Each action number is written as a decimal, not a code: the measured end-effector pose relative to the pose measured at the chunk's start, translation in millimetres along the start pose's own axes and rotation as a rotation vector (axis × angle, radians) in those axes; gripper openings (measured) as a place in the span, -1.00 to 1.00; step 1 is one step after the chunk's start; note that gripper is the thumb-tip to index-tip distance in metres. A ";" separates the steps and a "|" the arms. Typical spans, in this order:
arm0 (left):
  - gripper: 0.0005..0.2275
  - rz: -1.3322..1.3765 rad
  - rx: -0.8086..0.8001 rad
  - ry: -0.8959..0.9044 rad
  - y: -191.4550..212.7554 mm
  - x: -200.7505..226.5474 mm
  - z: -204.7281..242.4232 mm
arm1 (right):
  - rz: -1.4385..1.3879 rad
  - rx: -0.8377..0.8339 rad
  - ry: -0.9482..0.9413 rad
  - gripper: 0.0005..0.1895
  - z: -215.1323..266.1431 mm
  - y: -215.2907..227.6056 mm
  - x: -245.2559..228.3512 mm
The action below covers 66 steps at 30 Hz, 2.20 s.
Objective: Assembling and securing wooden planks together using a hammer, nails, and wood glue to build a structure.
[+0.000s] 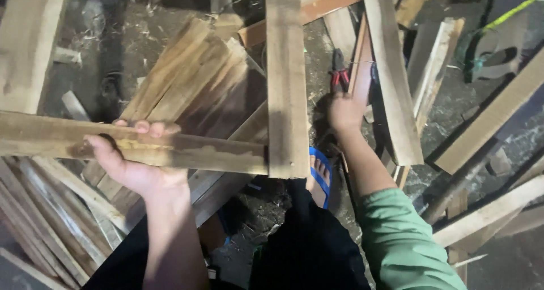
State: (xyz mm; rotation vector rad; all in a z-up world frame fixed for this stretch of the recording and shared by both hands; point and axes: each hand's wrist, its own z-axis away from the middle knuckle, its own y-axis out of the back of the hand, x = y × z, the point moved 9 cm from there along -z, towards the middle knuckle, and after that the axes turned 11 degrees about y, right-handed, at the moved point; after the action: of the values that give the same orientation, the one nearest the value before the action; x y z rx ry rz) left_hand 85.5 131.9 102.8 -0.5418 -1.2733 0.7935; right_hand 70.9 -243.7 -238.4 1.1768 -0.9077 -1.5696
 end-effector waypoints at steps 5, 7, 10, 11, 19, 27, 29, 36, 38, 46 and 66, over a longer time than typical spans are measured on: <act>-0.68 -0.014 0.389 -0.006 48.9 -13.7 5.9 | 0.095 -0.159 -0.011 -0.66 -28.2 -27.8 11.3; -0.67 -0.027 0.340 0.031 59.3 -24.0 4.2 | 0.075 -0.214 -0.041 -0.66 -28.4 -35.4 21.7; -0.64 -0.039 0.245 0.108 50.9 -41.2 -3.0 | -0.102 -0.181 -0.150 -0.63 -29.4 -14.5 34.8; -0.68 -0.047 0.234 0.108 41.6 -45.0 -3.6 | -0.554 -0.021 -0.211 -0.64 -25.4 -8.0 42.1; -0.71 -0.139 0.269 0.074 39.6 -90.3 -20.7 | -1.361 0.321 -0.053 -0.54 107.5 161.5 20.6; -0.73 -0.160 0.241 0.121 56.7 -128.4 -37.2 | -0.864 0.379 0.504 -0.83 188.4 203.5 13.6; -0.72 -0.208 0.236 0.114 27.2 -116.7 -32.2 | -1.062 0.227 0.360 -0.88 207.8 130.1 50.4; -0.74 -0.320 0.125 0.043 -22.3 -105.0 -43.9 | -1.867 0.095 0.390 -0.74 197.2 121.3 -17.8; -0.78 -0.365 0.115 0.019 -42.2 -98.9 -48.5 | -2.009 0.088 0.506 -0.76 186.0 175.2 -55.2; -0.78 -0.402 0.006 0.054 -76.8 -101.5 -55.6 | -1.289 0.102 0.551 -0.83 200.7 207.8 -34.7; -0.88 -0.475 -0.095 0.009 -91.4 -103.3 -65.5 | -0.362 -0.187 0.567 -0.67 186.7 144.6 -32.5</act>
State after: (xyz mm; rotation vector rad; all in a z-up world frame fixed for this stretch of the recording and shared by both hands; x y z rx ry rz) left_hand 159.5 -1.2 91.5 -0.2973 -1.3649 0.3350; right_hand -70.3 -249.2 -46.4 1.5934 -0.1796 -1.4323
